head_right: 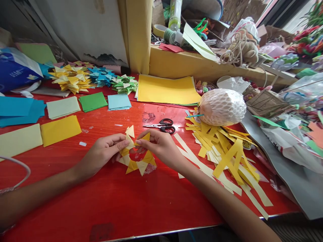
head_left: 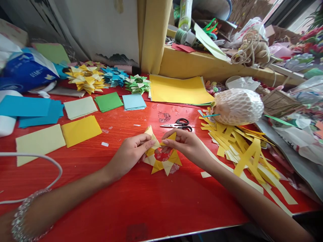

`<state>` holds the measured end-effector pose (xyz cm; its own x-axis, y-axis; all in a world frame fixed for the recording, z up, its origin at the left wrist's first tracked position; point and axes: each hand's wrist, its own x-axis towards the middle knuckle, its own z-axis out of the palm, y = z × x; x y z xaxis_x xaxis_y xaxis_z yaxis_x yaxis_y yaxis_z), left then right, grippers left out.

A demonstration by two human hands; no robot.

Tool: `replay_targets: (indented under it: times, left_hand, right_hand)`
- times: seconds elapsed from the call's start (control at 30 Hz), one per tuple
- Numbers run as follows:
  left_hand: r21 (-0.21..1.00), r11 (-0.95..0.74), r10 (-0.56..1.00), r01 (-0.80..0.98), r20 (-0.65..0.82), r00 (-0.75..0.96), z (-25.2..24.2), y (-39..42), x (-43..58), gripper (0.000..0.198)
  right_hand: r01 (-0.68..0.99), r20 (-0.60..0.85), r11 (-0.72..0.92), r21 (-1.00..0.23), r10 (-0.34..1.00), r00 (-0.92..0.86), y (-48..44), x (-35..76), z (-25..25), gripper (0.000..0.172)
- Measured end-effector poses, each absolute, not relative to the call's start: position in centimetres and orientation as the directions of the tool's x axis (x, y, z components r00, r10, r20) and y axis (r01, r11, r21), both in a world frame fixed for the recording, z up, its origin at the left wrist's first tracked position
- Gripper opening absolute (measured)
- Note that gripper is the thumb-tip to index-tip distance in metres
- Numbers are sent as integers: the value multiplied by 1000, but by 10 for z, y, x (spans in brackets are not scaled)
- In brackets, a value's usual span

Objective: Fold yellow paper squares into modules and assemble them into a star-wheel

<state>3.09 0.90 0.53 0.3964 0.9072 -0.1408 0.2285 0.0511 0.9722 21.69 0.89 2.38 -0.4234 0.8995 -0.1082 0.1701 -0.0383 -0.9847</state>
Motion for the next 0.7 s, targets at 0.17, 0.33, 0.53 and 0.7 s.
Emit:
replay_targets:
  times: [0.17,0.33,0.53,0.7]
  left_hand:
    - [977,34,922,212,-112,370,5,8,31,25]
    - [962,-1,925,274,-103,365,6,6,31,25]
    - [915,-80,934,396,-70,350,4,5,29,26]
    - [908,-124,911,401,-56,408,4,5,30,26]
  right_hand:
    - [359,-49,140,-923,881,-471,11,225,25,19]
    - [406,-18,211,-889,870,-492,12,227,26,18]
    - [342,-14,174,-924,876,-482,9,224,25,19]
    - [367,-1,191,-910,885,-465,9,224,25,20]
